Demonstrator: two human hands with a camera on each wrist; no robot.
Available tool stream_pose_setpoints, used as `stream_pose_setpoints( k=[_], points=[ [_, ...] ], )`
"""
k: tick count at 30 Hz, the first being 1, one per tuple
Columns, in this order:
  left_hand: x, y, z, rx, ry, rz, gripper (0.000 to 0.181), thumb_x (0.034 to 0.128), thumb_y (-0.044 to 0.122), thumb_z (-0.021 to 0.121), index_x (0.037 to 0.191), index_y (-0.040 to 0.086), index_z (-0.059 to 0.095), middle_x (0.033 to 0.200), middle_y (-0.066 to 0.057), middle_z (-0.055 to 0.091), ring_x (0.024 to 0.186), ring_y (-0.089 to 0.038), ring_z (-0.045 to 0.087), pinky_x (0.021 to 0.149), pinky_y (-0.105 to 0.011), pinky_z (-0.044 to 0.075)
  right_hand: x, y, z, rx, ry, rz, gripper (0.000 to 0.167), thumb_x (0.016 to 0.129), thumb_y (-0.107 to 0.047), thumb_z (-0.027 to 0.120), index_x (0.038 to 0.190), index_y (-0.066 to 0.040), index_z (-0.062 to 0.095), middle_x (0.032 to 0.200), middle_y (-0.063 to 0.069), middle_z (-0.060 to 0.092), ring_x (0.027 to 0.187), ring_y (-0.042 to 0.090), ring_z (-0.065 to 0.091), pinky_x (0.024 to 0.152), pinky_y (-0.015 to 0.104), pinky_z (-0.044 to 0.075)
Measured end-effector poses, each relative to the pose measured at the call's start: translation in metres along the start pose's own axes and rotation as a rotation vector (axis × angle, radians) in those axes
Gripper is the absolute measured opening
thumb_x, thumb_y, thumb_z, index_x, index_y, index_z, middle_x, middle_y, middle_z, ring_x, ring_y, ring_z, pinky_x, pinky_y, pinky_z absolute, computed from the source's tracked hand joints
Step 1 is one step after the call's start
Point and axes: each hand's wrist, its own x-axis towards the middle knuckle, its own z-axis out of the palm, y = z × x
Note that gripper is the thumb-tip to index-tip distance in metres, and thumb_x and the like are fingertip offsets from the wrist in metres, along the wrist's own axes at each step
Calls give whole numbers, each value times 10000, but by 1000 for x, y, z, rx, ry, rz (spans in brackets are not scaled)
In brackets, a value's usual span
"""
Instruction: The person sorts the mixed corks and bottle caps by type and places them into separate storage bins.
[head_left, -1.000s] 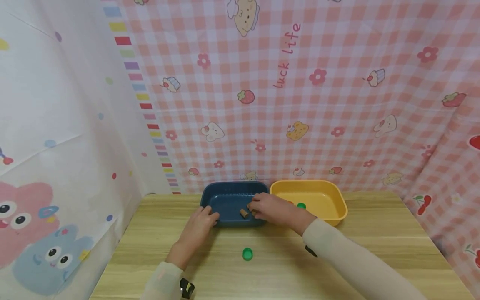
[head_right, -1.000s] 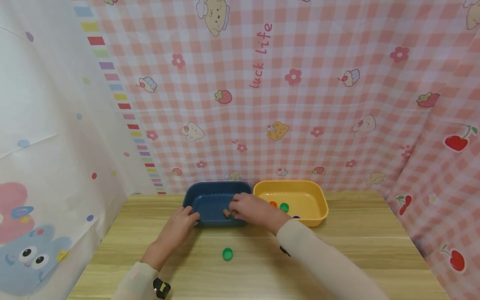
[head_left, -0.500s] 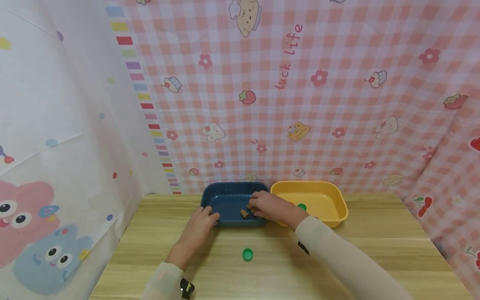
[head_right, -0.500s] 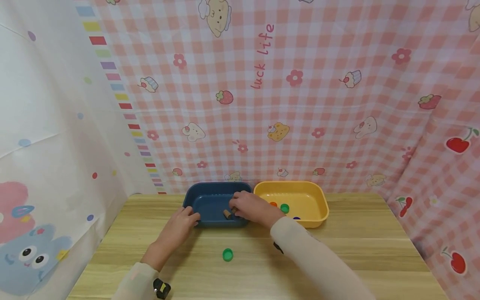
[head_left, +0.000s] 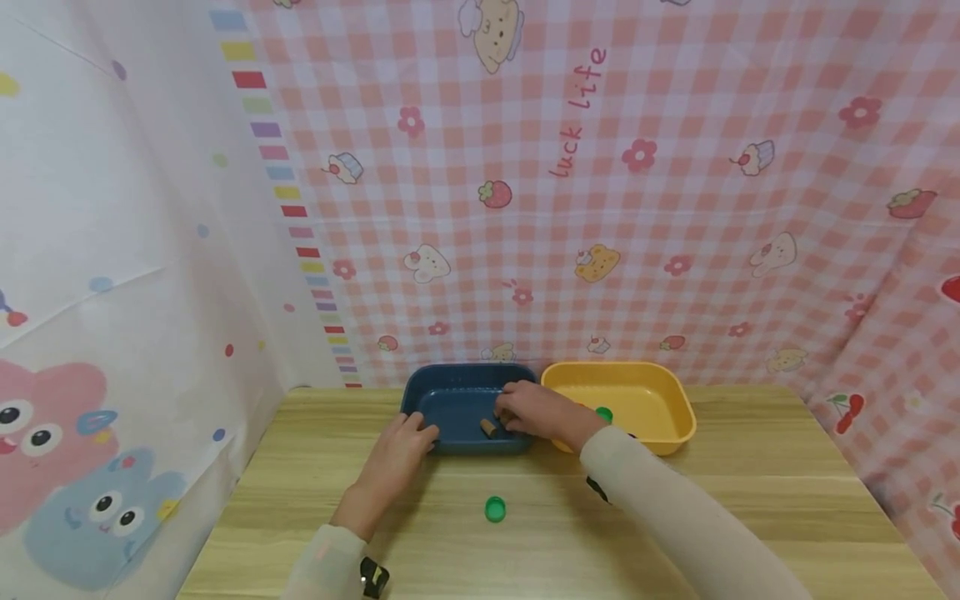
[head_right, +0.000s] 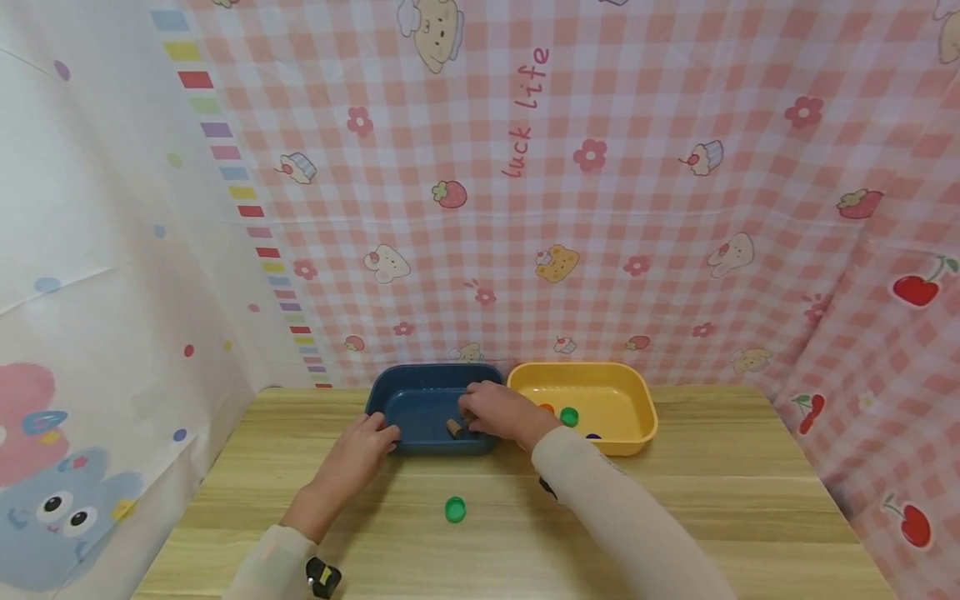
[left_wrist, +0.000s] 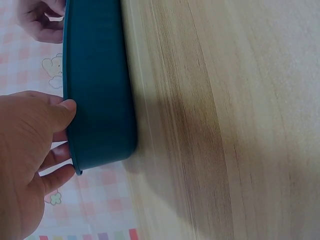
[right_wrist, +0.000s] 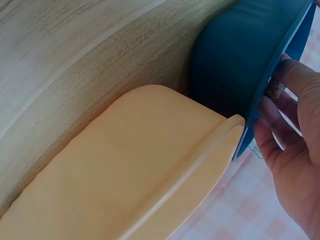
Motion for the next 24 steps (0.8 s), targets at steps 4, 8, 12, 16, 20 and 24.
stream_pose_setpoints(
  k=[4,8,12,16,20,24],
  points=[
    [0,-1,2,-2,-4,5,101,867,123,817,873,136,716,774,-27,527,660,-201,409,644,-318,381,1,0,2,-18,-26,27,223,944,-135,757,1160,-89,724,1092,59,672,1010,213,646,895,315,556],
    [0,-1,2,7,-2,3,106,866,125,820,870,141,715,774,-28,536,665,-205,419,645,-322,384,3,2,4,-28,-26,25,232,941,-140,761,1166,-96,729,1092,52,675,1010,201,648,895,306,557],
    [-1,-2,2,16,-6,1,102,871,127,816,869,143,715,772,-31,540,664,-209,427,648,-326,391,5,3,4,-22,-23,24,232,943,-145,760,1169,-101,734,1081,44,674,998,192,647,892,302,557],
    [-1,-2,3,24,-5,2,108,864,128,823,868,144,716,772,-29,541,661,-204,430,642,-323,398,6,4,4,-4,-25,15,234,941,-134,760,1168,-88,732,1073,52,670,988,194,651,885,296,559],
    [-1,-2,4,25,-8,1,113,858,125,829,872,146,719,778,-29,546,669,-205,444,646,-326,411,5,4,4,0,-30,4,233,939,-129,761,1163,-74,729,1068,64,670,985,205,657,876,299,562],
    [0,-3,5,26,-9,-2,115,863,125,829,873,143,716,784,-32,550,679,-215,458,650,-338,421,6,4,5,-20,-31,-2,225,940,-141,763,1153,-80,727,1068,62,671,984,204,659,871,293,561]
  ],
)
